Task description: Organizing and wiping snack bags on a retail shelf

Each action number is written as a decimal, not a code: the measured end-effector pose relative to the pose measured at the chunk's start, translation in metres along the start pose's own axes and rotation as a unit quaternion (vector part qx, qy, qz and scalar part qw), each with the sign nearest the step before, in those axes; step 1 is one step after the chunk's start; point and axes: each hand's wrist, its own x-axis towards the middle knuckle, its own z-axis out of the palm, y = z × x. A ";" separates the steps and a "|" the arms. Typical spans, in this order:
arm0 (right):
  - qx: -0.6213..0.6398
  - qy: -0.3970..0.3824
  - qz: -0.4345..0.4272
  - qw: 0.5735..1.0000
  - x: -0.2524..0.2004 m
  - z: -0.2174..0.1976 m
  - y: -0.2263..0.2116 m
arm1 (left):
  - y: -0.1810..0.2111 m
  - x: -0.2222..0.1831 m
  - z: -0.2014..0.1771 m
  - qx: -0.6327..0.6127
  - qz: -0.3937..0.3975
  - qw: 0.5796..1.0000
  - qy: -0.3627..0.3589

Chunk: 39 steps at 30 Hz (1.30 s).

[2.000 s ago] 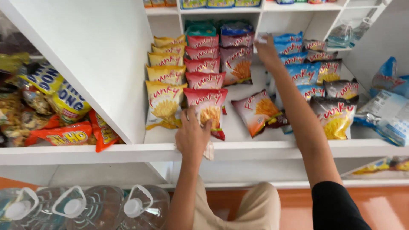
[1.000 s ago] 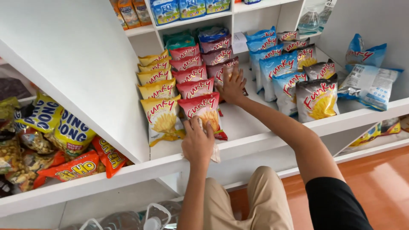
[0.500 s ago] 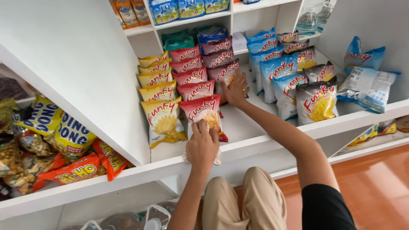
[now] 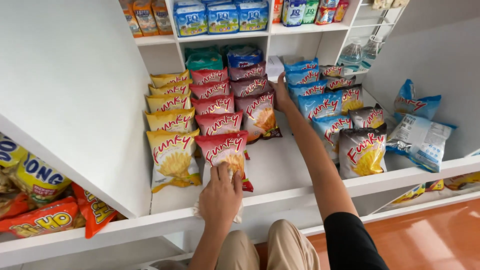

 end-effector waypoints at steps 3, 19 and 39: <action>-0.023 -0.026 0.010 0.999 -0.004 0.006 -0.002 | -0.001 -0.001 0.005 0.004 -0.006 1.000 0.010; -0.138 0.348 0.033 0.927 0.025 -0.037 0.022 | -0.033 -0.003 0.000 -0.197 -0.008 0.980 0.030; -0.635 0.115 -0.388 0.658 -0.193 0.146 0.029 | -0.168 0.182 0.074 0.118 0.060 0.978 -0.158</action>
